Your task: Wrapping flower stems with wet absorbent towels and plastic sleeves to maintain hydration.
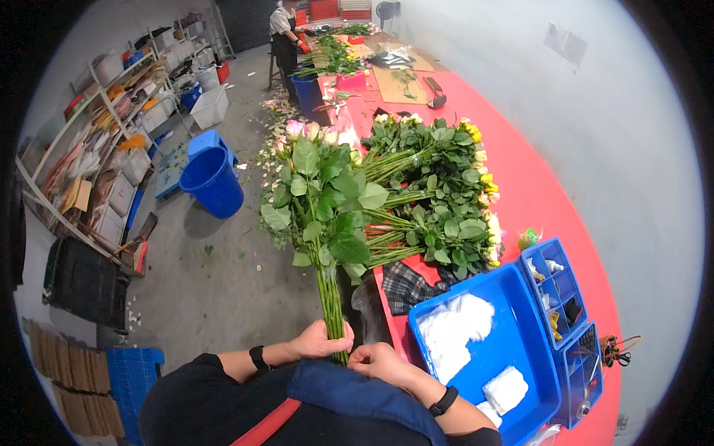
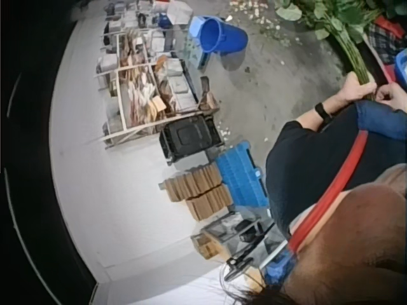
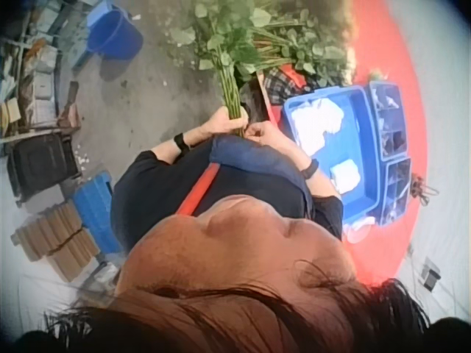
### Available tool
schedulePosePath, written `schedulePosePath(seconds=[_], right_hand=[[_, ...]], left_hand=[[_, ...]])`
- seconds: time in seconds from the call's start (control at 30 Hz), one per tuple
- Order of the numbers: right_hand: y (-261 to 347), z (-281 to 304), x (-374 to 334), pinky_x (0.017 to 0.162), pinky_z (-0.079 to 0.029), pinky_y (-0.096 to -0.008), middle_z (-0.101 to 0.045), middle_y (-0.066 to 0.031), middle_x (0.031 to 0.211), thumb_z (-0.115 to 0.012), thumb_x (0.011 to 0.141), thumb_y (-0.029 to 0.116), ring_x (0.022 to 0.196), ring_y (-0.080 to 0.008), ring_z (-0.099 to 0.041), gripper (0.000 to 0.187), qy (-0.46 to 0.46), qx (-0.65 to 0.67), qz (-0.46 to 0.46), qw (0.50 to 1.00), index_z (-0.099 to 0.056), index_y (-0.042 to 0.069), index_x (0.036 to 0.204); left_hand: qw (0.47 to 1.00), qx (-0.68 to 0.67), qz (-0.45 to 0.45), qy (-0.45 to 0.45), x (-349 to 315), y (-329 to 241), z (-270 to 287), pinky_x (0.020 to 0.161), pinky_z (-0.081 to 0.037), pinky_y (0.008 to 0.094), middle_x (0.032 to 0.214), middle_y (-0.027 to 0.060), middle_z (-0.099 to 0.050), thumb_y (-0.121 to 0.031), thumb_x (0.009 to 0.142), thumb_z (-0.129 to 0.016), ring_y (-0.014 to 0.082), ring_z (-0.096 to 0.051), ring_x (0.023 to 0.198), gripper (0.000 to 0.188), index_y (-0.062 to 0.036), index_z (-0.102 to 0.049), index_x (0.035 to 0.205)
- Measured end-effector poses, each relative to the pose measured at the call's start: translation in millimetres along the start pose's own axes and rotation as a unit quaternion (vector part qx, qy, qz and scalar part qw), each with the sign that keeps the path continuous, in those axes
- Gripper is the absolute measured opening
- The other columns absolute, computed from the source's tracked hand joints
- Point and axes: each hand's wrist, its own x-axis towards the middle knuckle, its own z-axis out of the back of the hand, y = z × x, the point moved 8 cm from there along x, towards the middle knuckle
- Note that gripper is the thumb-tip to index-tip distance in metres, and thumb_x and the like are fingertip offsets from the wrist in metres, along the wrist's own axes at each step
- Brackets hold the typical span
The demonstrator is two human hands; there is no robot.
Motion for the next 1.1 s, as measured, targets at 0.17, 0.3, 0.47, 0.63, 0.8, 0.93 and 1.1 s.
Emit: schedulePosePath(seconds=[0.17, 0.3, 0.47, 0.63, 0.8, 0.93, 1.1], right_hand=[[20, 32, 5, 0.068, -0.049, -0.0288, -0.066, -0.0055, 0.084, -0.074, 0.082, 0.026, 0.076, -0.0130, -0.061, 0.035, -0.198, -0.016, 0.118, 0.973, -0.060, -0.002, 0.098], [6, 24, 22, 0.065, -0.051, -0.0361, -0.065, -0.0095, 0.074, -0.074, 0.080, 0.031, 0.069, -0.0232, -0.064, 0.038, -0.162, 0.071, -0.023, 0.984, -0.060, -0.002, 0.094], [-6, 48, 8, 0.064, -0.050, -0.0428, -0.063, -0.0224, 0.073, -0.071, 0.078, 0.029, 0.070, -0.0374, -0.065, 0.035, -0.237, -0.092, 0.021, 0.967, -0.061, -0.003, 0.089], [-30, 45, -3, 0.069, -0.050, -0.0444, -0.064, -0.0257, 0.077, -0.071, 0.074, 0.028, 0.075, -0.0400, -0.064, 0.036, -0.207, -0.167, -0.045, 0.963, -0.064, -0.003, 0.090], [-26, 30, -14, 0.072, -0.051, -0.0454, -0.065, -0.0261, 0.084, -0.071, 0.070, 0.026, 0.080, -0.0413, -0.064, 0.042, -0.153, -0.144, -0.057, 0.976, -0.062, -0.002, 0.100], [-53, 40, -42, 0.060, -0.050, -0.0315, -0.065, -0.0066, 0.066, -0.067, 0.083, 0.022, 0.059, -0.0141, -0.061, 0.023, -0.149, 0.043, -0.031, 0.987, -0.067, 0.004, 0.097], [-137, 89, -180, 0.071, -0.051, -0.0321, -0.069, -0.0118, 0.083, -0.067, 0.084, 0.019, 0.077, -0.0210, -0.065, 0.019, -0.515, -0.005, -0.078, 0.854, -0.070, 0.003, 0.095]], left_hand=[[0.994, -0.024, 0.013, -0.108, 17, -26, 13, 0.075, -0.045, 0.0286, 0.089, 0.0039, -0.057, -0.018, 0.088, -0.063, 0.0118, -0.054, 0.083, 0.015, -0.0051, -0.056, 0.084], [0.984, -0.032, -0.125, -0.120, 43, -23, 16, 0.086, -0.043, 0.0292, 0.107, 0.0078, -0.055, -0.021, 0.092, -0.058, 0.0141, -0.051, 0.094, 0.018, -0.0041, -0.057, 0.098], [0.937, 0.181, 0.281, 0.107, 18, 25, 20, 0.065, -0.051, 0.0296, 0.089, 0.0069, -0.070, -0.035, 0.094, -0.059, 0.0125, -0.065, 0.075, 0.035, -0.0031, -0.066, 0.106], [0.826, 0.509, -0.238, 0.038, 16, -104, -19, 0.065, -0.048, 0.0345, 0.080, 0.0041, -0.062, -0.025, 0.067, -0.080, 0.0256, -0.060, 0.077, 0.037, -0.0132, -0.066, 0.100], [0.739, 0.605, -0.084, 0.284, 52, -12, -70, 0.076, -0.049, 0.0420, 0.082, 0.0115, -0.066, -0.020, 0.060, -0.078, 0.0322, -0.064, 0.082, 0.092, 0.0030, -0.033, 0.137], [0.794, 0.533, 0.016, 0.293, 63, 10, -94, 0.053, -0.050, 0.0436, 0.070, 0.0144, -0.065, -0.045, 0.076, -0.067, 0.0320, -0.066, 0.066, 0.035, -0.0134, -0.067, 0.091], [0.857, 0.432, 0.159, 0.230, 84, 55, -83, 0.059, -0.047, 0.0407, 0.068, 0.0175, -0.063, -0.036, 0.078, -0.073, 0.0317, -0.061, 0.060, 0.035, -0.0018, -0.065, 0.079]])
